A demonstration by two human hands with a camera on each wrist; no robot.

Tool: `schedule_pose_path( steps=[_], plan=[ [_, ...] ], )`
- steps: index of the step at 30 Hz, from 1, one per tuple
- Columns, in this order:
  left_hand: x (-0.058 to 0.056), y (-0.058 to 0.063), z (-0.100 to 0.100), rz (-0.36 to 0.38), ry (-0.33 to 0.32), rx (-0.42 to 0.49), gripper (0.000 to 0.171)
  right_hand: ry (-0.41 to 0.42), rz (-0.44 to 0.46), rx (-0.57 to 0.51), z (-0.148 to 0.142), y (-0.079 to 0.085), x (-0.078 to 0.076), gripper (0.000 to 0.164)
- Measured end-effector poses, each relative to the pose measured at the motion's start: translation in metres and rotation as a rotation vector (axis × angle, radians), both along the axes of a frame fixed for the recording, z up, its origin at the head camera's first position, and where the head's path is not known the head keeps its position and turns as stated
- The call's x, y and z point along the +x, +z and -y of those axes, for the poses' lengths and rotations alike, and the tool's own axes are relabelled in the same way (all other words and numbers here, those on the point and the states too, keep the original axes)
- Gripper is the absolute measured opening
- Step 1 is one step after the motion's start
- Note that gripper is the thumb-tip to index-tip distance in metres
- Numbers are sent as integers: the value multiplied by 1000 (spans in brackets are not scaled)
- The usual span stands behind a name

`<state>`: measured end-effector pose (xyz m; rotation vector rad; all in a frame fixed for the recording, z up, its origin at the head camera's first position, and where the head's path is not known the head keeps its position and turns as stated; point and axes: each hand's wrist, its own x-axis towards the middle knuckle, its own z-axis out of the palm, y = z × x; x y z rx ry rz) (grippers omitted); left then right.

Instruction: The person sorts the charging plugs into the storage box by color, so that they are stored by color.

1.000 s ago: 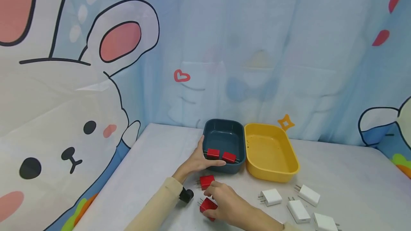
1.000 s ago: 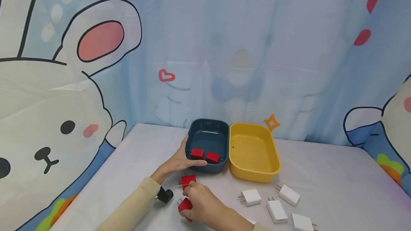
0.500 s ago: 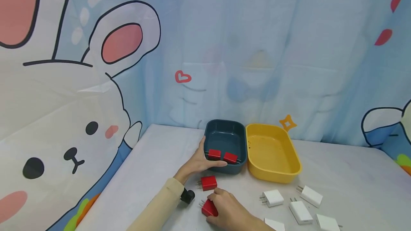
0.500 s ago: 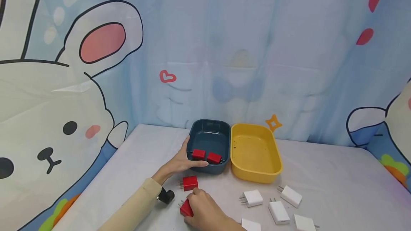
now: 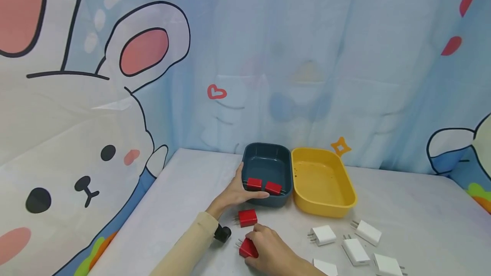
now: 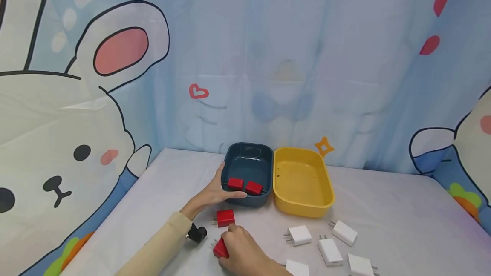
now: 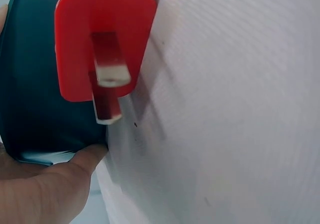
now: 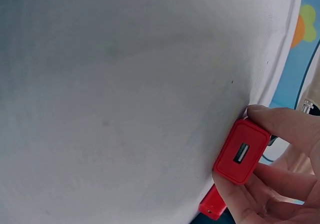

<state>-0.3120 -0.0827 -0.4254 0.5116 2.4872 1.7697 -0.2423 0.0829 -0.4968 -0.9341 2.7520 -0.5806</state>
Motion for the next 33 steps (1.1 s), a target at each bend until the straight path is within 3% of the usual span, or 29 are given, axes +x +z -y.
schedule_pose_path(
  steps=[17,28,33],
  plan=[
    [-1,-3,-1,13,6,-4,117,-41,-9,10,-1,7,10,53],
    [-2,-1,0,22,21,-13,118,12,50,-53,-8,3,4,48],
    [0,-2,0,30,25,-24,118,45,143,-147,-16,27,15,43]
  ],
)
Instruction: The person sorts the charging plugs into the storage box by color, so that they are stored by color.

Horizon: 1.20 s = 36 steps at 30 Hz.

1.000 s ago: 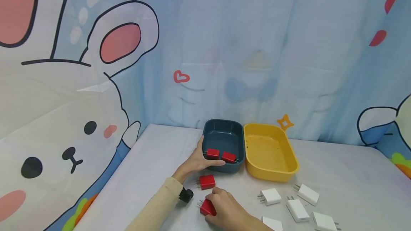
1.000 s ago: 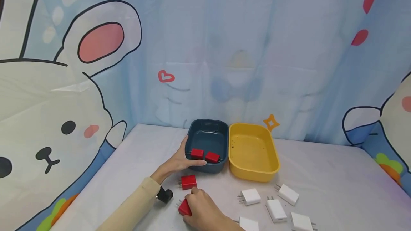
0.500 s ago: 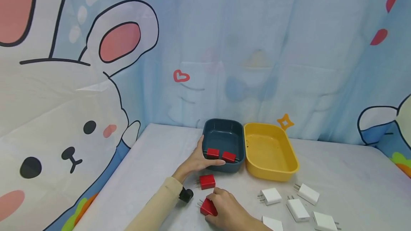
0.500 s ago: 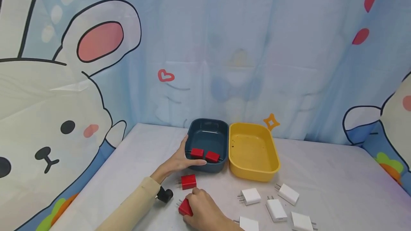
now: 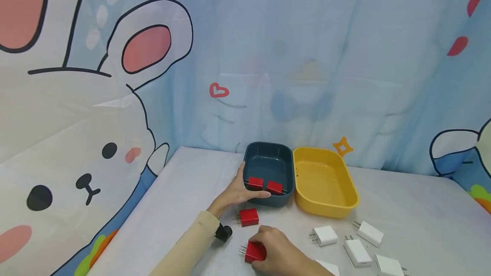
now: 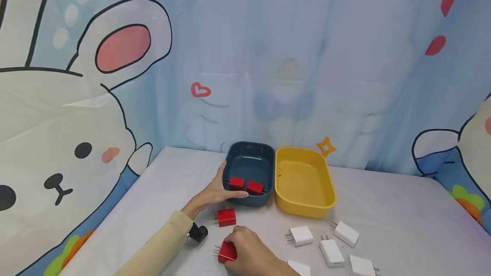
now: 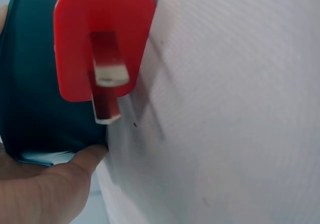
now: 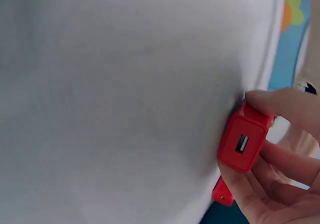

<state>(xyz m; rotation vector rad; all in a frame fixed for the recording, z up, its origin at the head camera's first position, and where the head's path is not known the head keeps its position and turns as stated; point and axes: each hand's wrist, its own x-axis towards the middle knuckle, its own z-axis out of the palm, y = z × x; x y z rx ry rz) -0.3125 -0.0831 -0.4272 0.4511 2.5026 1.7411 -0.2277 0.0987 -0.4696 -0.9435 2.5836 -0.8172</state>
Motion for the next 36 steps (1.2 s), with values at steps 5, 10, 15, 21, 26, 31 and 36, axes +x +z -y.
schedule_pose_path(
  steps=[5,10,15,21,26,31,36],
  plan=[
    [1,2,1,11,18,-12,117,-32,26,-45,-7,55,19,41],
    [0,4,3,12,29,-15,116,-144,-162,-80,-17,99,19,43],
    [1,3,4,24,23,-35,118,-254,-378,-136,-24,118,-6,46],
    [-3,0,-1,-28,-60,68,107,-313,-459,-160,-16,118,-49,45],
    [1,-1,-1,6,-15,20,110,-322,-466,-129,-6,102,-80,44],
    [5,-1,1,32,14,-13,116,-329,-434,-116,-1,88,-101,42],
    [1,0,1,32,18,-14,117,-345,-419,-109,2,83,-122,39]
  ],
)
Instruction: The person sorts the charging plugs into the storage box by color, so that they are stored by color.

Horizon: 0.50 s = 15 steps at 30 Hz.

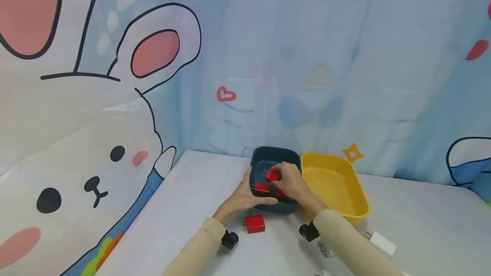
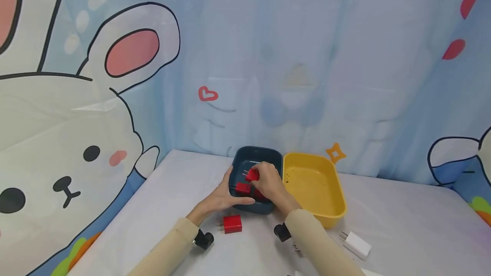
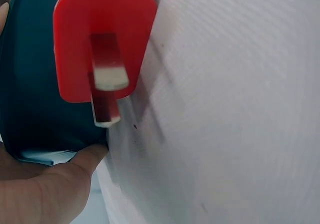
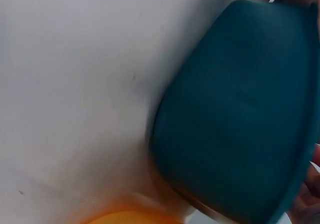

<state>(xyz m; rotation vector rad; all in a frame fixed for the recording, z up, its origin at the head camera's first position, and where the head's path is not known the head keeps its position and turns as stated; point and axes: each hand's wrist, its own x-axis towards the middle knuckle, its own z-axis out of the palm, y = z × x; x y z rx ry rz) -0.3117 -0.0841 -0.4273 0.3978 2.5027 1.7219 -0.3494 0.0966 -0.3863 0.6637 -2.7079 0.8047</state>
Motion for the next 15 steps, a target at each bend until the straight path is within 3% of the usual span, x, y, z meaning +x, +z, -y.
schedule_pose_path(
  steps=[8,15],
  plan=[
    [-4,1,1,-30,-38,40,113,-13,63,4,6,-5,-21,39],
    [-3,1,1,-42,-45,37,113,-26,100,18,14,-11,-27,37]
  ],
)
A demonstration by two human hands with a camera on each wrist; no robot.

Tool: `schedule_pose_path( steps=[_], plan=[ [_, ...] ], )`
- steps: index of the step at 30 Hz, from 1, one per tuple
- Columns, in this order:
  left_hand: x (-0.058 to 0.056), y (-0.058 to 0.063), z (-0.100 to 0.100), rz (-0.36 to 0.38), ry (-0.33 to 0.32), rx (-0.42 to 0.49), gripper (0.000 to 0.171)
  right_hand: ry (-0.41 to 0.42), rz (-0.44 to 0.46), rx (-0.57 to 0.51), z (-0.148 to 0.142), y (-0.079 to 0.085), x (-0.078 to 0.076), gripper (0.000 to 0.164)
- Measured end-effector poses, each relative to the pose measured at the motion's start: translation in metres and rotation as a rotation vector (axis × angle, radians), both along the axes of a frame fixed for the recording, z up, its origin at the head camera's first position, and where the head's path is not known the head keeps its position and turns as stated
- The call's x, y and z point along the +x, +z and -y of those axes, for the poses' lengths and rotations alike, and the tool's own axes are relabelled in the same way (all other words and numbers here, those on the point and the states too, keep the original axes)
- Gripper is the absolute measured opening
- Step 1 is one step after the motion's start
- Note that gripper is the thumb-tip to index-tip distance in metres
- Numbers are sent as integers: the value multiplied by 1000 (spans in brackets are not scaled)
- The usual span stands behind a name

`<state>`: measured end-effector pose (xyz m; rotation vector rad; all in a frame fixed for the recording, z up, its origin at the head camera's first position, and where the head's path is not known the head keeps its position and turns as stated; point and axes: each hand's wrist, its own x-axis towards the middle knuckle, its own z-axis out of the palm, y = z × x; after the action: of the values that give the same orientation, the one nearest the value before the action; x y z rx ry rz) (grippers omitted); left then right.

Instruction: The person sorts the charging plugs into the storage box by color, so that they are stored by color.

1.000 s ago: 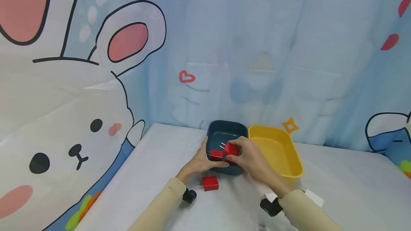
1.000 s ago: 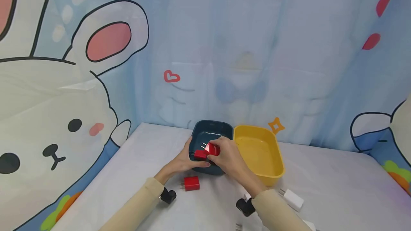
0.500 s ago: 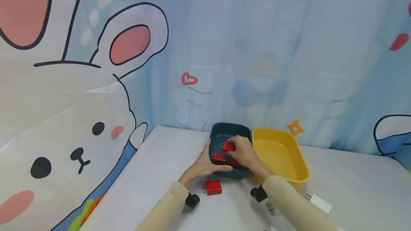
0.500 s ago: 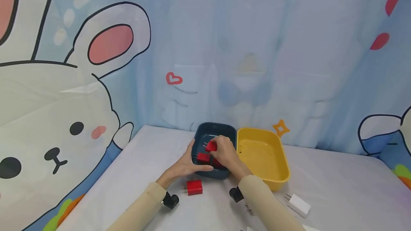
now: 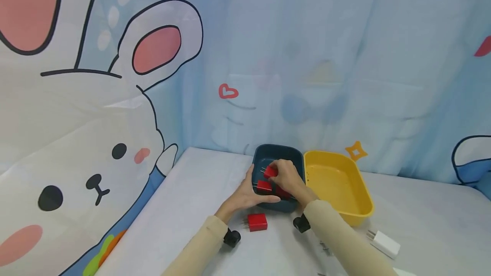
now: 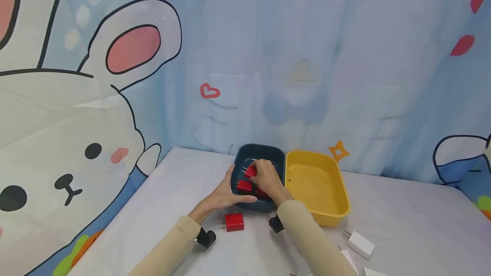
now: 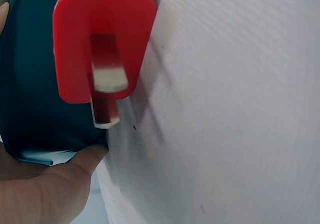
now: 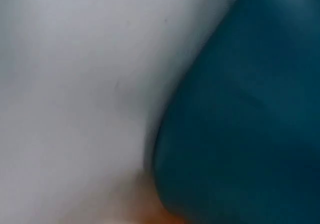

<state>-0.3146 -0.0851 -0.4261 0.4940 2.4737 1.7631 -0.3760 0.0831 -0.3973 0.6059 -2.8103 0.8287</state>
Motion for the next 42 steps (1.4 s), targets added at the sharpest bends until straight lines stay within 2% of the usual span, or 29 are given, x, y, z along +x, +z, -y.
schedule_pose_path(
  steps=[6,14,23,27,32,38,42],
  plan=[
    [0,1,-5,-7,-23,17,111,-10,9,-23,-2,-3,-2,38],
    [1,4,-7,56,17,-20,120,-37,38,0,-5,-4,-6,38],
    [0,2,-1,53,52,-45,121,-30,81,22,0,-9,-7,38],
    [1,0,-2,44,35,-32,121,-15,99,34,1,-12,-8,36],
    [0,3,-3,28,13,-13,121,14,86,41,1,-11,-10,34],
    [2,2,-1,38,24,-34,121,21,89,39,-2,-11,-7,37],
    [3,0,1,68,56,-61,121,52,45,20,-4,-4,-2,39]
  ],
)
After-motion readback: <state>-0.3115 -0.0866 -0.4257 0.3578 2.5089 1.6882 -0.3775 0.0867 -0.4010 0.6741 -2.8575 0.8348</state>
